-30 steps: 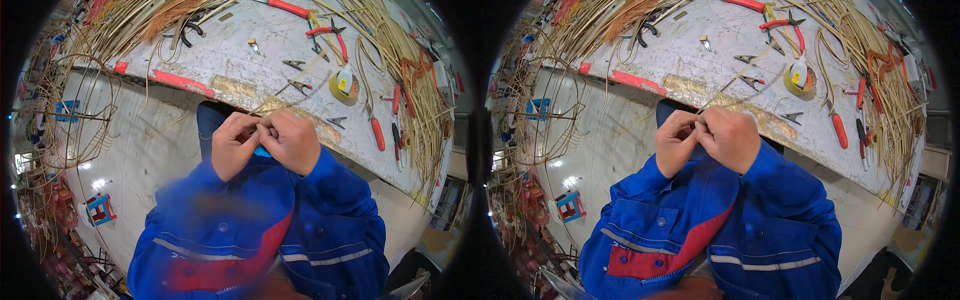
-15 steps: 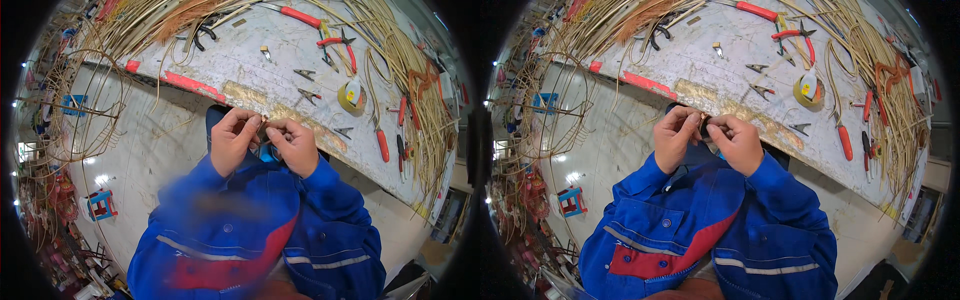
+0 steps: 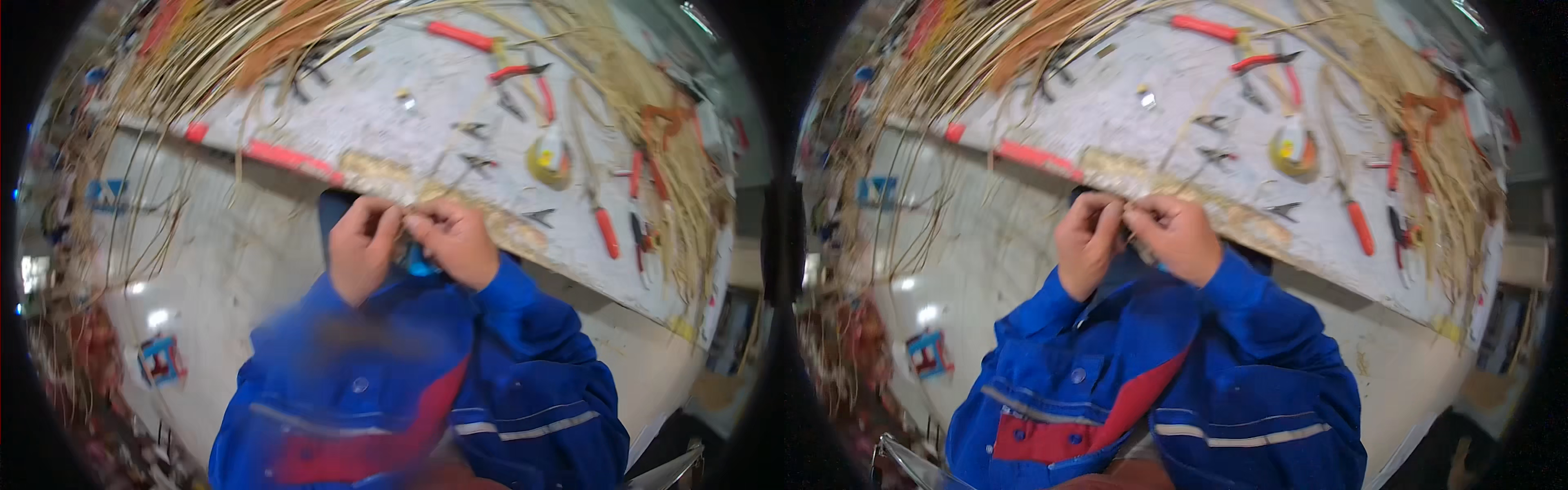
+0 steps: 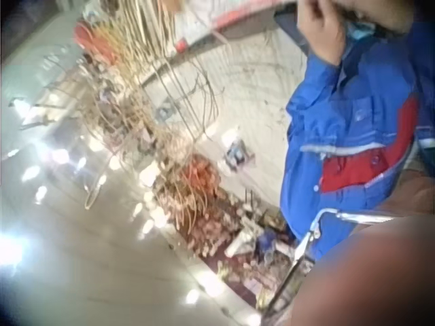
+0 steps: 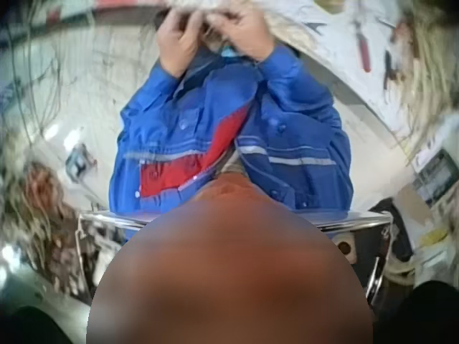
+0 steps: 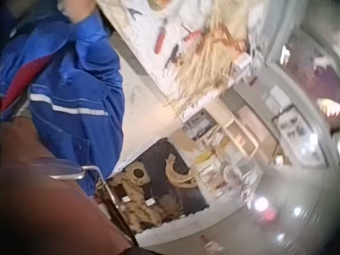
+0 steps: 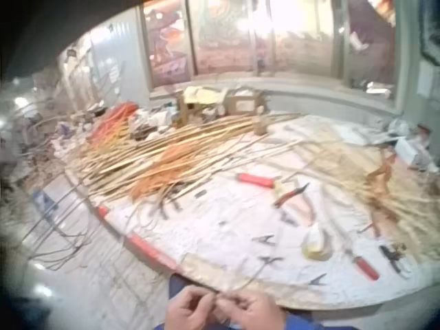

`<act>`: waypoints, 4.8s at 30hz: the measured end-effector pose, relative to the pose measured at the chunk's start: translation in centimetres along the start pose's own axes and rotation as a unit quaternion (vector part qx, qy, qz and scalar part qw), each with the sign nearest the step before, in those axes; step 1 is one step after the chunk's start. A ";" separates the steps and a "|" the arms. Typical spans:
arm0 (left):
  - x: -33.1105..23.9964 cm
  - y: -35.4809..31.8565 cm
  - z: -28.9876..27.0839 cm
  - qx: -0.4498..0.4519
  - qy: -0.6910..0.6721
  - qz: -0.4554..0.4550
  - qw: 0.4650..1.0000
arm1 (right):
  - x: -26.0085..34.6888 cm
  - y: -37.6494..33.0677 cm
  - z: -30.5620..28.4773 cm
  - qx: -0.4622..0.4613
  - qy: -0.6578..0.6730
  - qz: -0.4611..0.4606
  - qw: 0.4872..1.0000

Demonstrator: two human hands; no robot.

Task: Assembling thin wood strips into a frame using pliers and adhesive.

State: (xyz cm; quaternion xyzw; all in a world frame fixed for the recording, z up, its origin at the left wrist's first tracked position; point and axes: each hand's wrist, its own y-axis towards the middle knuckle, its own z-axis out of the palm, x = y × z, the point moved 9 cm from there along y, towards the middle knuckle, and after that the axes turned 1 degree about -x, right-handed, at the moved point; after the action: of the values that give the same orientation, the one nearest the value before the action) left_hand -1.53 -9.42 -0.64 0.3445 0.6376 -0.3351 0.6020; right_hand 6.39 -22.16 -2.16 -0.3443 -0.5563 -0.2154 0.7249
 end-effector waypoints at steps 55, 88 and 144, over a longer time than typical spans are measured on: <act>0.0 0.6 2.1 -0.004 0.023 -0.035 0.999 | 3.9 -3.9 -5.1 -0.067 -0.185 -0.026 0.980; 1.6 6.8 -7.2 0.007 -0.007 -0.115 0.993 | -0.2 -4.6 -10.4 -0.249 0.057 -0.089 0.963; -6.5 9.6 2.5 -0.108 -0.144 0.061 0.982 | -4.1 -1.8 0.7 -0.059 -0.198 -0.241 0.948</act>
State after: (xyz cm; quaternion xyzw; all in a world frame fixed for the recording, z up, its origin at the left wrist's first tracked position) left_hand 8.13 -6.63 5.57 0.2634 0.5550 -0.2729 0.7403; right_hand 3.49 -23.16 -5.53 -0.2775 -0.7414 -0.3436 0.5052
